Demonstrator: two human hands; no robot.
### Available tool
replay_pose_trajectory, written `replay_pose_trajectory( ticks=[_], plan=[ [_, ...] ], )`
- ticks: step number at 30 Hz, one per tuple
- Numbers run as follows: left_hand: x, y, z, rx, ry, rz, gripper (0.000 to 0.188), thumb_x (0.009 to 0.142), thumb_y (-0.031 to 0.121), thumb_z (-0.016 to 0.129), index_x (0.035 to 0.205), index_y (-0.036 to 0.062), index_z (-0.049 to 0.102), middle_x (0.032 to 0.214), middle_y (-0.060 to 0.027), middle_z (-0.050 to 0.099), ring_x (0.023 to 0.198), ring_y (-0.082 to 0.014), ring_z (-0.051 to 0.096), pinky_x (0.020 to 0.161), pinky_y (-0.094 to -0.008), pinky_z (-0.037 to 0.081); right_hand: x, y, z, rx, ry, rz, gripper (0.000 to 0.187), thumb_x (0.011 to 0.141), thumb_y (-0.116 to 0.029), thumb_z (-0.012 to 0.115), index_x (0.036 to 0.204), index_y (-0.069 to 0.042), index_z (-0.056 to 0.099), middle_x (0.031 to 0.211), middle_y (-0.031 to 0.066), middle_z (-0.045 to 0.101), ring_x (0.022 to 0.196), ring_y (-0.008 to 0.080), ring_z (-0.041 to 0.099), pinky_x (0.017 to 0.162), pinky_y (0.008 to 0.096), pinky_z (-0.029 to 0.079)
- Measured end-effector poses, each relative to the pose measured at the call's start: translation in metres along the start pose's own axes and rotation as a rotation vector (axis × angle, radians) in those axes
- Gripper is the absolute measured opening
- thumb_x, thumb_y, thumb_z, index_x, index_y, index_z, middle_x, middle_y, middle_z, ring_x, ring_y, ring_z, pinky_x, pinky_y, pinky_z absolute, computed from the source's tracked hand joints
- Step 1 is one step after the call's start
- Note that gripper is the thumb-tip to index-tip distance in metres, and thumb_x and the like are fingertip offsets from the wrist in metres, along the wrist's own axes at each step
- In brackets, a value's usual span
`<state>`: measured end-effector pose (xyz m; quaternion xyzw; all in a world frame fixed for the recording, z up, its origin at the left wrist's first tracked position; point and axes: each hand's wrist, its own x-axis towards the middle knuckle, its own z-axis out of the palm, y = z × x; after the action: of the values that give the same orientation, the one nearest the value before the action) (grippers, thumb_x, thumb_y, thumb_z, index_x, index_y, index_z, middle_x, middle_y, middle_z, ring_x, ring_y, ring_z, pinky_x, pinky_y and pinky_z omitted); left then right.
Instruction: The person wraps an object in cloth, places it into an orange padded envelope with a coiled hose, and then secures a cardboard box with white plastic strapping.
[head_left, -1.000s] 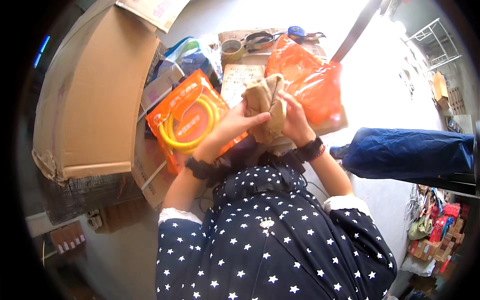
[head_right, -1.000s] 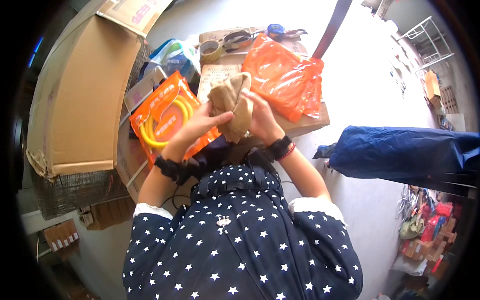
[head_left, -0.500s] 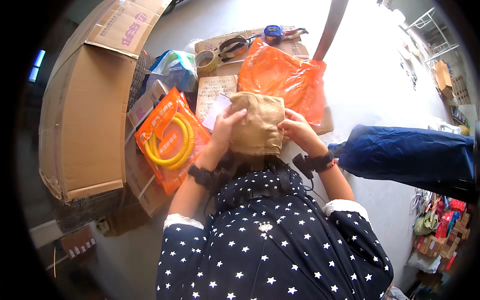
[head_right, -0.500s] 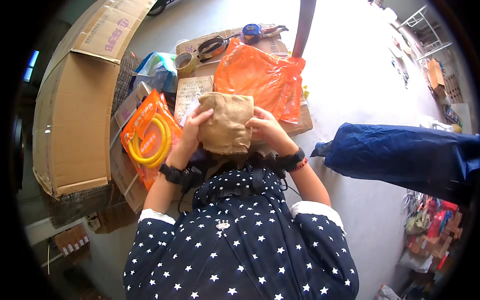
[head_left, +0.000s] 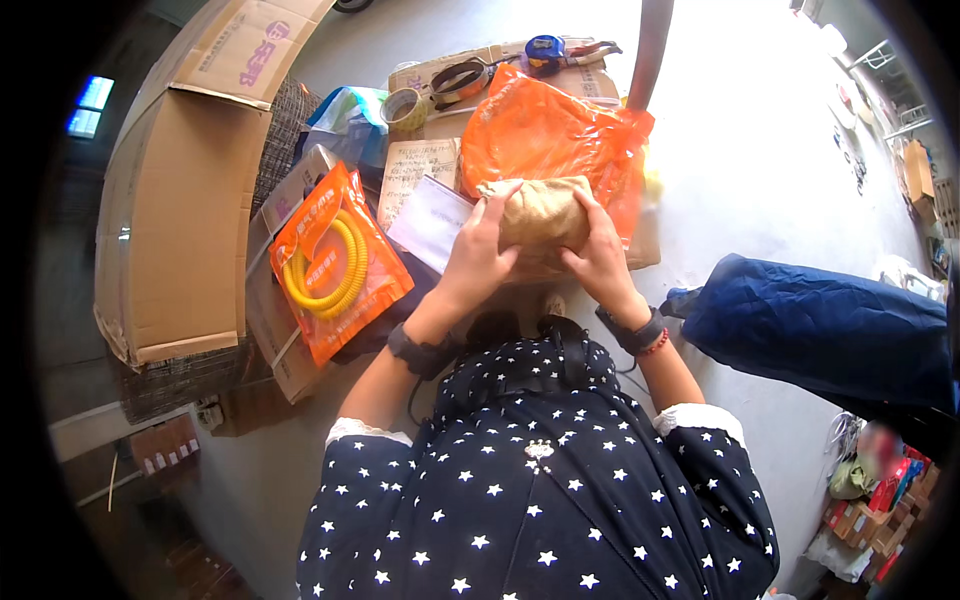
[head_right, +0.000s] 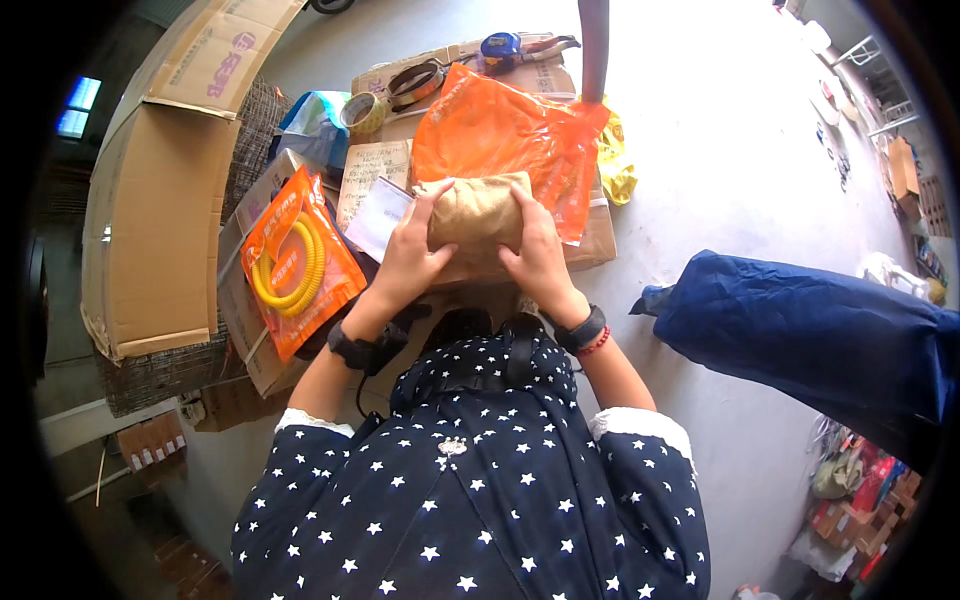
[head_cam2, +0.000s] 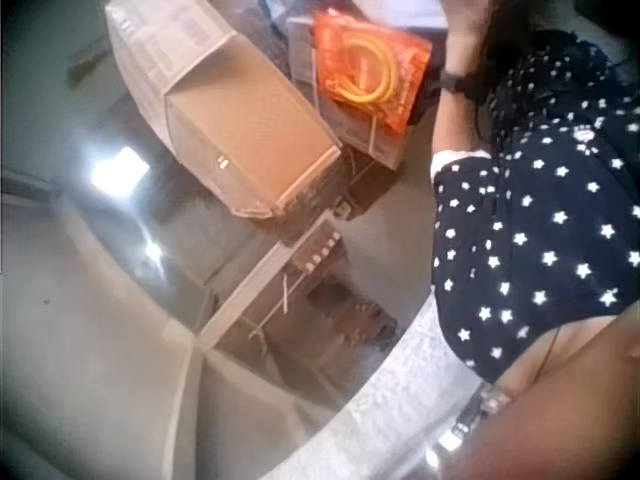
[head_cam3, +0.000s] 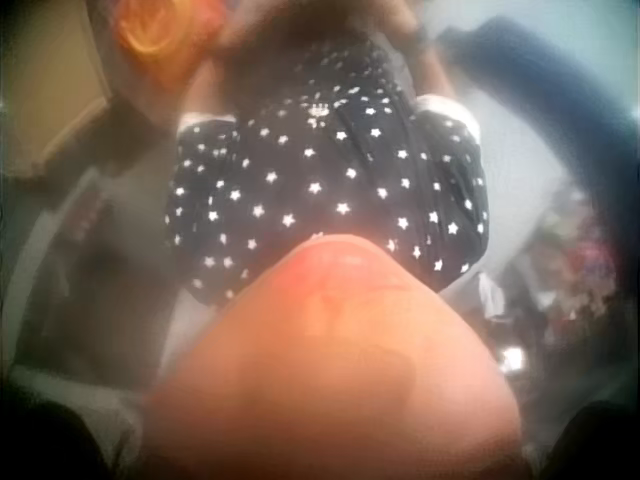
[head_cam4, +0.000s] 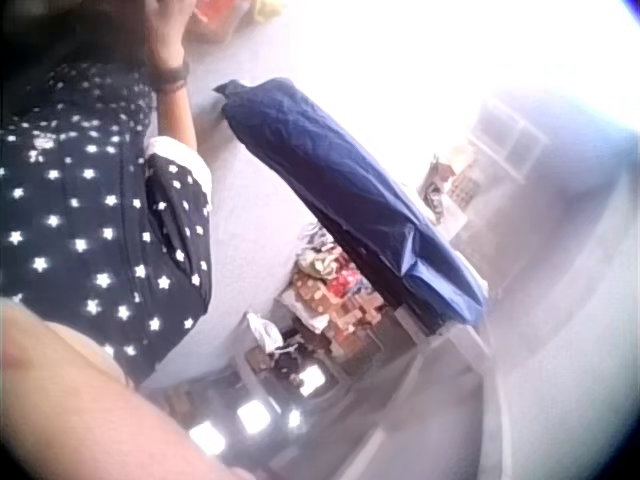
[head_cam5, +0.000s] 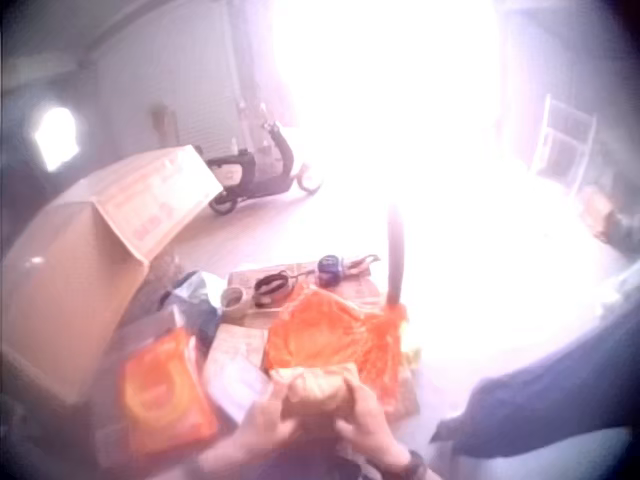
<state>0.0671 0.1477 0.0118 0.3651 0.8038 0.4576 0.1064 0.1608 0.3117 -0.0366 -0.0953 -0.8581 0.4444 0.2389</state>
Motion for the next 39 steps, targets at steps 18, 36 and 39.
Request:
replay_pose_trajectory(
  ticks=[18, 36, 39],
  plan=[
    [0.022, 0.004, 0.020, -0.217, -0.123, -0.113, 0.067, 0.071, 0.028, 0.079, 0.125, 0.0088, 0.044, 0.114, -0.0133, 0.053, 0.098, -0.0186, 0.058, 0.084, -0.0314, 0.048, 0.016, 0.016, -0.061, 1.072, -0.174, 0.561, 0.028, 0.090, -0.018, 0.050, 0.111, 0.000, 0.053, 0.103, 0.0072, 0.059, 0.090, 0.0136, 0.058, 0.079, 0.0266, 0.047],
    [-0.008, -0.018, 0.025, -0.824, 0.029, 0.043, 0.053, 0.084, 0.011, 0.066, 0.130, 0.0018, 0.041, 0.124, -0.0067, 0.054, 0.112, -0.0161, 0.055, 0.095, -0.0333, 0.046, 0.054, -0.011, -0.064, 0.976, -0.269, 0.383, 0.044, 0.083, -0.005, 0.053, 0.127, -0.004, 0.046, 0.105, 0.0063, 0.059, 0.097, 0.0121, 0.056, 0.086, 0.0258, 0.045],
    [-0.006, -0.019, 0.014, -1.177, -0.074, -0.191, 0.059, 0.087, 0.031, 0.061, 0.133, 0.0018, 0.038, 0.128, -0.0096, 0.051, 0.116, -0.0204, 0.052, 0.098, -0.0380, 0.044, 0.053, -0.009, -0.061, 0.596, -0.208, 0.211, 0.045, 0.082, -0.004, 0.055, 0.126, -0.004, 0.046, 0.106, 0.0064, 0.059, 0.098, 0.0134, 0.056, 0.086, 0.0266, 0.045]
  ],
)
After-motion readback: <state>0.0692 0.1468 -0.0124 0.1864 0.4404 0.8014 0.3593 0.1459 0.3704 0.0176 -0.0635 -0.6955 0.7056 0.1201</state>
